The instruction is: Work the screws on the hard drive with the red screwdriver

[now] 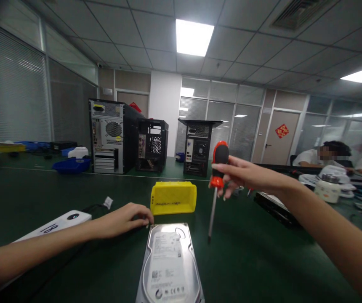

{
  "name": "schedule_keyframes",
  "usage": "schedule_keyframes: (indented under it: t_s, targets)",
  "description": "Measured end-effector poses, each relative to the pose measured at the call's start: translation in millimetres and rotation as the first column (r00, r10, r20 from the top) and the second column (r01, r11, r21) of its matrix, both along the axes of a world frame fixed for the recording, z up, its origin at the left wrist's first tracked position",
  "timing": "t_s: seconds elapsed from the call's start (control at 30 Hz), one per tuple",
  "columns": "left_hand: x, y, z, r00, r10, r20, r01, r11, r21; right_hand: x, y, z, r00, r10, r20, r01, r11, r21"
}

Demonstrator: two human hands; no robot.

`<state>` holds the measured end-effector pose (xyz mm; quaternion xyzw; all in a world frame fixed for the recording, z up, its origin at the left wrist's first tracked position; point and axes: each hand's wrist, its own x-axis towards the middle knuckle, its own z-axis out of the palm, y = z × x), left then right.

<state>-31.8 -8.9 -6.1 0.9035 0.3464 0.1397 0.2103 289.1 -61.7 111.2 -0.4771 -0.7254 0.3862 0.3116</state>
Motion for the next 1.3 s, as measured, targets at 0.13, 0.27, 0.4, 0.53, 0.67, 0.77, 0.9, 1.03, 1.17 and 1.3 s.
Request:
schedule_keyframes:
  t_s: [0.13, 0.27, 0.4, 0.53, 0.67, 0.77, 0.9, 1.03, 1.17, 1.3]
  targets:
    - [-0.1, -1.3, 1.9, 1.000, 0.012, -0.008, -0.012, 1.000, 0.002, -19.8, 16.7, -3.2, 0.995, -0.032, -0.092, 0.053, 0.971, 0.235]
    - [0.5, -3.2, 3.9, 1.000, 0.017, -0.022, -0.017, 1.000, -0.008, -32.8, 28.6, -30.3, 0.998, -0.031, -0.047, 0.043, 0.961, 0.274]
    - [0.8, -4.8, 5.1, 1.000, 0.021, -0.023, -0.021, 1.000, -0.005, -31.2, 33.3, -45.8, 0.999, -0.034, -0.038, 0.042, 0.964, 0.262]
    - [0.0, -4.2, 4.4, 1.000, 0.012, -0.018, -0.012, 1.000, -0.007, -28.0, 35.7, -47.7, 0.994, -0.049, -0.097, 0.073, 0.964, 0.257]
    - [-0.3, -2.1, 2.5, 1.000, 0.006, -0.008, -0.006, 1.000, -0.003, -29.0, 35.7, -47.8, 0.993, -0.040, -0.114, 0.066, 0.969, 0.237]
    - [0.2, -0.9, 1.3, 1.000, 0.000, -0.012, 0.000, 1.000, 0.004, -30.1, 35.3, -48.4, 0.993, -0.030, -0.118, 0.056, 0.972, 0.228]
    - [0.6, -1.1, 0.5, 1.000, 0.004, -0.018, -0.003, 1.000, 0.018, -30.1, 36.6, -49.2, 0.992, -0.001, -0.128, 0.031, 0.972, 0.232]
    - [0.4, -1.4, 0.8, 1.000, 0.000, -0.019, 0.001, 1.000, 0.021, -30.3, 37.5, -49.7, 0.993, 0.008, -0.122, 0.019, 0.975, 0.221]
    - [0.5, -2.4, 1.9, 1.000, 0.010, -0.026, -0.009, 0.999, 0.034, -30.9, 36.3, -48.8, 0.992, 0.012, -0.128, 0.018, 0.974, 0.228]
    - [1.1, -5.5, 5.0, 0.999, 0.029, -0.041, -0.028, 0.999, 0.021, -29.9, 35.7, -47.5, 0.991, 0.002, -0.135, 0.030, 0.972, 0.231]
